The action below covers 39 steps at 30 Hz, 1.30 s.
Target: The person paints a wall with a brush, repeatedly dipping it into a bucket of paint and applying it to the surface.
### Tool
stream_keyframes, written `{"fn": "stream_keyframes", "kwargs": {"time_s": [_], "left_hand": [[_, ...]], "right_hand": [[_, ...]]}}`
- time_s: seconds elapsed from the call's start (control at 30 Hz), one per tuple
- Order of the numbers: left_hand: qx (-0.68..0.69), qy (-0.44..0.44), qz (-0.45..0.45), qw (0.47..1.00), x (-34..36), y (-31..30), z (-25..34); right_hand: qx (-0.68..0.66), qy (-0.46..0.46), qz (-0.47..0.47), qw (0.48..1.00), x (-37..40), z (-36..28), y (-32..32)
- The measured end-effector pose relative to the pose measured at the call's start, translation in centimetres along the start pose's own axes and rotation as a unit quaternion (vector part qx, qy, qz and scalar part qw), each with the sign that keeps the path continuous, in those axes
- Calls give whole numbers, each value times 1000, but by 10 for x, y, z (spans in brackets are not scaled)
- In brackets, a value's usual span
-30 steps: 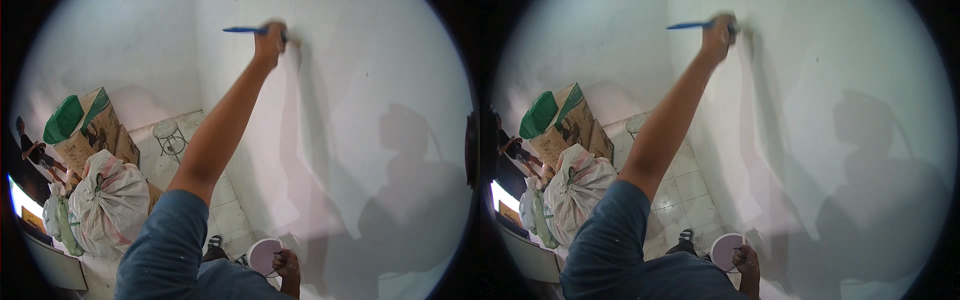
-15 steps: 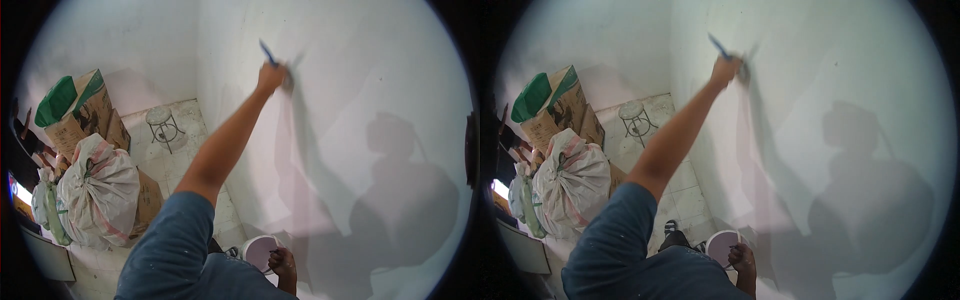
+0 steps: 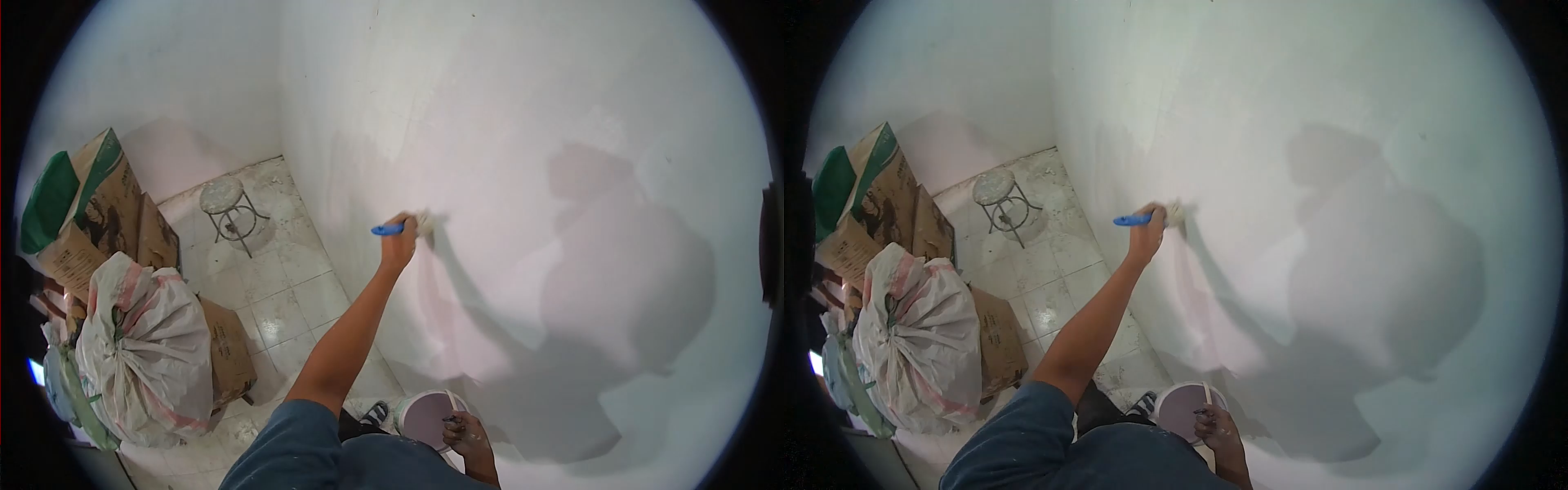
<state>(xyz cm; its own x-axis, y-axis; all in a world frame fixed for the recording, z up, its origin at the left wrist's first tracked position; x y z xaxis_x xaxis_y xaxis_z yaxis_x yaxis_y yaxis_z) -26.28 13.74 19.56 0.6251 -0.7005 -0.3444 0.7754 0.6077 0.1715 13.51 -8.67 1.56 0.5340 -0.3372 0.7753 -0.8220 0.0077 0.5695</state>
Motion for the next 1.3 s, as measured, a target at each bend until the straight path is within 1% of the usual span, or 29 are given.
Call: {"fn": "stream_keyframes", "kwargs": {"time_s": [0.03,0.1,0.17,0.23,0.27,0.3,0.33,0.43,0.47,0.5,0.53,0.57,0.6,0.63,0.67,0.73,0.77,0.8,0.83,0.87,0.9,0.97,1.0,1.07,1.1,1.17,1.2,1.23,1.3], "left_hand": [[-25,-13,12,1000,1,-5,-34],[97,-51,16,994,-9,10,-16],[97,92,-17,991,-45,38,83],[209,66,-81,972,-72,58,194],[152,276,-33,948,-83,54,260],[144,390,-13,910,-81,57,307],[227,356,-71,904,-91,70,320],[217,297,-39,929,-77,68,252],[223,195,-39,954,-71,65,196],[218,174,-10,960,-57,53,142],[193,91,-5,977,-43,41,88],[236,5,-26,971,-28,28,39],[125,66,-18,990,-17,8,2],[10,128,-9,992,-10,-3,-17],[13,128,-11,992,-11,0,-12],[163,4,-7,987,-11,21,-3],[141,28,-29,989,-21,39,39],[70,43,-13,997,-36,47,95],[127,77,-34,988,-48,57,139],[214,56,-105,970,-55,79,163],[184,204,-52,960,-58,69,222],[272,323,-72,903,-56,59,291],[273,317,-73,905,-60,61,277],[278,322,-30,904,-63,65,225],[214,298,-21,930,-55,61,184],[179,229,20,957,-36,39,87],[168,160,21,973,-25,29,23],[107,193,67,973,-6,-3,2],[125,47,24,991,7,-20,-94]], "right_hand": [[-1,-7,-6,1000,-1,-3,12],[-1,-24,12,1000,3,-1,35],[-6,-40,35,999,8,0,44],[-59,-59,44,996,7,3,49],[-64,-63,46,995,6,4,58],[-53,-75,66,994,4,2,67],[-45,-86,88,991,2,2,74],[-42,-91,91,991,-12,11,96],[-96,-67,-4,993,-25,22,96],[-101,-72,1,992,-26,25,98],[-91,-84,24,992,-26,28,103],[-82,-94,48,991,-24,33,105],[-86,-97,53,990,-24,40,108],[-101,-116,56,987,-24,44,112],[-112,-136,57,983,-26,45,115],[-121,-143,74,980,-32,49,119],[-131,-145,94,976,-32,59,116],[-163,-142,42,975,-31,60,135],[-163,-144,49,975,-29,59,147],[-130,-149,118,973,-27,60,150],[-96,-150,186,966,-24,61,147],[-110,-147,158,970,-31,67,147],[-123,-149,127,973,-35,70,150],[-119,-156,126,973,-36,73,155],[-115,-162,121,972,-34,74,157],[-123,-163,143,968,-33,82,154],[-132,-166,161,964,-32,88,152],[-137,-163,165,963,-31,95,154],[-140,-158,180,961,-29,98,156]]}}
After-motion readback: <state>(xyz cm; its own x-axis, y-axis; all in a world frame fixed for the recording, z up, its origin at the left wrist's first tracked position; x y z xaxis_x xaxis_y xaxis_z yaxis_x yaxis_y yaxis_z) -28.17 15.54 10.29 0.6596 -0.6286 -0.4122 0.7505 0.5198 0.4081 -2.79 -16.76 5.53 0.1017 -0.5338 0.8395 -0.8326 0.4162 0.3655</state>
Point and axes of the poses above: each hand's wrist, its own x-axis away from the middle knuckle, its own y-axis out of the palm, z = x × y, the point moved 10 cm from there along -x, towards the middle knuckle, and after that the axes turned 4 degrees about -z, right-handed, at the moved point
